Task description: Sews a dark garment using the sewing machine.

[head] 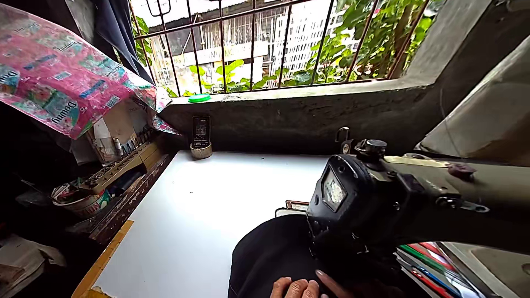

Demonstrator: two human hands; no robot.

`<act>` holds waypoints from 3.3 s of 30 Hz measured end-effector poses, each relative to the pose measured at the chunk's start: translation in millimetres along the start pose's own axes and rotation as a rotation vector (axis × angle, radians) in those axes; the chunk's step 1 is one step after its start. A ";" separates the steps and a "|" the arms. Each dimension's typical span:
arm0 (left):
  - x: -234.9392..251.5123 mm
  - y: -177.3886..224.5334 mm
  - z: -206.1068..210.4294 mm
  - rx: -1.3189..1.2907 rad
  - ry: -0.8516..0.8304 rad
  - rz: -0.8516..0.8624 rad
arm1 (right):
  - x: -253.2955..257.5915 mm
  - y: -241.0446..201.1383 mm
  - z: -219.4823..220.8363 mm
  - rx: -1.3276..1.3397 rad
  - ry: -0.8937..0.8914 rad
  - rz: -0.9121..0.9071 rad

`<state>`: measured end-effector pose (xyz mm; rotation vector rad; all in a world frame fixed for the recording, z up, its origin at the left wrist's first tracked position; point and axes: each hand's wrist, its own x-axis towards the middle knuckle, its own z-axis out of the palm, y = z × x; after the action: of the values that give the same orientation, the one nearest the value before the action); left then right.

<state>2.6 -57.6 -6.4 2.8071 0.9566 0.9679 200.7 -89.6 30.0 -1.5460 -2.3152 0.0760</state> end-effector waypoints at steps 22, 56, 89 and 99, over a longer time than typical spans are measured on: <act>2.9 1.4 -8.9 -0.216 -0.019 -0.132 | -6.0 10.9 5.9 0.167 0.082 -0.046; -51.1 12.8 -25.1 0.062 -0.098 0.078 | -4.1 19.2 24.9 0.032 0.234 -0.179; 16.5 -36.5 3.4 -0.064 -0.024 0.008 | -9.6 9.0 27.0 0.022 0.289 -0.106; 14.4 -29.3 7.2 -0.041 0.002 0.004 | -15.8 17.0 27.0 0.003 0.326 -0.047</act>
<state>-0.4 -24.5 -10.4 2.7766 0.9202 0.9789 212.5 -93.0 -3.5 -1.3839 -2.0904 -0.1716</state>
